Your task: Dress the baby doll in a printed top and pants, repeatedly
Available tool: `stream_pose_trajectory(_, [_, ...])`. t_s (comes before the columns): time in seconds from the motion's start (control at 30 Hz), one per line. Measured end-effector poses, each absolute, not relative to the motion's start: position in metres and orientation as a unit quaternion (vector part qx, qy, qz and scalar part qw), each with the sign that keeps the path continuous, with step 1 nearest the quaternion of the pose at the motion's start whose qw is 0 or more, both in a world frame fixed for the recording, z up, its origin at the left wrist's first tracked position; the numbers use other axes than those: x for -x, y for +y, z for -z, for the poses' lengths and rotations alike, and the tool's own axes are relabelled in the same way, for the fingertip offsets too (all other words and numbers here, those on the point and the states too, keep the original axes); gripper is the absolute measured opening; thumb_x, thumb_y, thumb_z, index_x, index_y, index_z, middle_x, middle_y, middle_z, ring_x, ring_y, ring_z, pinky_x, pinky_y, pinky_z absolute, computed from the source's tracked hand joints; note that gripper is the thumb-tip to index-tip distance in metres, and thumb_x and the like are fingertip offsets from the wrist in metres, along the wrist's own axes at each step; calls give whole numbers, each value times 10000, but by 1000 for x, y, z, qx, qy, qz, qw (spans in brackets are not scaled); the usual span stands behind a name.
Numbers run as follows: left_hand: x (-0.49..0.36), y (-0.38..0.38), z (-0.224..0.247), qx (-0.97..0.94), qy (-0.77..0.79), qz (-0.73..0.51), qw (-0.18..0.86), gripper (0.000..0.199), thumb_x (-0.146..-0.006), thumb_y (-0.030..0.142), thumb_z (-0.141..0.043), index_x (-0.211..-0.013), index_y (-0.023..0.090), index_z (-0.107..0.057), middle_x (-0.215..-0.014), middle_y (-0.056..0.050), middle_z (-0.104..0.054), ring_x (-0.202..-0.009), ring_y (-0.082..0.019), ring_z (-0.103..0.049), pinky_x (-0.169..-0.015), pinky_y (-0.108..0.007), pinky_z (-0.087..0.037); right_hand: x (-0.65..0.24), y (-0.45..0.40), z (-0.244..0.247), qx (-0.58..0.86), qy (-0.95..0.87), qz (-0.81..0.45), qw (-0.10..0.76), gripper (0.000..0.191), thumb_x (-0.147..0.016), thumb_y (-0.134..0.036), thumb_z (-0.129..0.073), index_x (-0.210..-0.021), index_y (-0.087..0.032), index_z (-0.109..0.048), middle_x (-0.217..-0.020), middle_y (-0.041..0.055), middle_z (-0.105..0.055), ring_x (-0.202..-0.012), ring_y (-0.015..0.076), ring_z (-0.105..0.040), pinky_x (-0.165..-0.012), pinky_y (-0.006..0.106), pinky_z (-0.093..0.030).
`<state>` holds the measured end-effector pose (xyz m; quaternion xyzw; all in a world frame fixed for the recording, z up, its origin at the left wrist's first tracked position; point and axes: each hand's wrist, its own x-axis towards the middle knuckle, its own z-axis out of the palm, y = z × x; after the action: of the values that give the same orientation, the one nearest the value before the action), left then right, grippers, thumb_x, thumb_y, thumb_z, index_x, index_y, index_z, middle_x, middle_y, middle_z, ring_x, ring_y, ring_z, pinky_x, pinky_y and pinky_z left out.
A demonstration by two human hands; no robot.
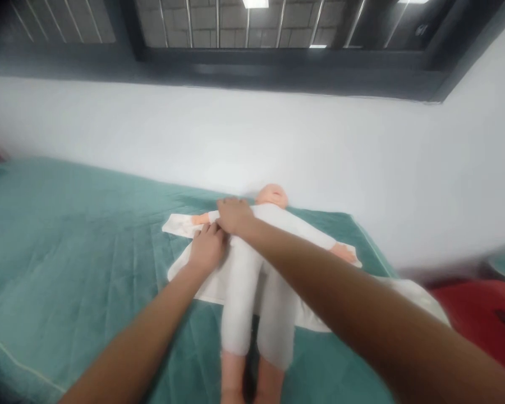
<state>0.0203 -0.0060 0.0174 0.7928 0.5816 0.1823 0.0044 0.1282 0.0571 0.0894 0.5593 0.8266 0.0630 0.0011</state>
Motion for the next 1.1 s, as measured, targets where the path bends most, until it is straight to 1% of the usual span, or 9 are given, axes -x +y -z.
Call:
stream_pose_trajectory(0.1, [-14,-4,-8,-783,589,-201,6,304,-959,206,-405,-1128,204,-658,-1219,-126,-618,-1165,-289,-524,-941,-448,-426,-116,65,-70,-552,832,-43,27,334,-917,-377,-554,-1163,-158,-609,-1256,170,-651,-1191,350,-570,-995,509,-420])
stream_pose_trajectory(0.23, [-5,2,-3,-742,627,-232,47,311,-921,212,-486,-1200,196,-623,-1183,-126,-612,-1140,-290,-539,-933,-427,-430,-132,74,-71,-565,825,-17,20,409,-921,-462,-540,-1186,-156,-594,-1205,172,-680,-1092,344,-630,-875,447,-484])
stream_pose_trajectory(0.37, [1,15,3,-699,651,-287,71,206,-884,222,-546,-1037,162,-671,-1081,-122,-620,-1063,-280,-566,-944,-402,-434,-150,69,-77,-571,820,4,-30,458,-963,-529,-432,-1258,-196,-542,-1244,131,-670,-1060,299,-643,-804,375,-490])
stream_pose_trajectory(0.5, [7,20,5,-639,656,-383,120,134,-850,183,-537,-860,169,-669,-965,-91,-644,-958,-230,-601,-880,-343,-456,-159,56,-77,-545,835,14,-68,447,-948,-562,-454,-1212,-226,-587,-1214,109,-681,-1065,308,-630,-804,373,-469])
stream_pose_trajectory(0.63, [15,15,-3,-537,665,-476,207,145,-841,265,-551,-798,175,-657,-853,-46,-692,-808,-192,-627,-750,-295,-453,-163,46,-78,-527,847,22,-69,544,-933,-671,-396,-1181,-238,-613,-1141,99,-699,-992,301,-639,-765,367,-448])
stream_pose_trajectory(0.73, [20,12,-9,-501,653,-508,254,158,-818,284,-572,-780,170,-676,-807,-36,-720,-785,-188,-640,-698,-272,-436,-165,41,-78,-527,846,38,-72,582,-920,-716,-368,-1138,-247,-634,-1102,89,-706,-935,282,-638,-733,348,-432])
stream_pose_trajectory(0.83, [24,14,-11,-474,650,-526,276,140,-768,246,-602,-809,162,-706,-828,-40,-738,-797,-187,-652,-704,-261,-440,-167,38,-78,-529,845,31,-65,551,-928,-693,-380,-1089,-245,-657,-1083,91,-707,-940,279,-636,-737,343,-421])
stream_pose_trajectory(0.93, [27,17,-9,-442,655,-543,285,139,-733,218,-610,-806,156,-710,-832,-41,-736,-789,-183,-652,-732,-264,-451,-168,36,-76,-534,845,2,-31,506,-943,-646,-396,-1038,-236,-678,-1055,101,-708,-947,287,-640,-781,366,-421])
stream_pose_trajectory(1.1, [24,15,-3,-448,632,-567,280,135,-763,221,-587,-833,167,-688,-820,-22,-712,-769,-173,-633,-749,-275,-460,-165,36,-70,-541,840,-32,-4,464,-941,-612,-426,-1017,-236,-686,-1039,106,-712,-976,302,-641,-869,421,-416])
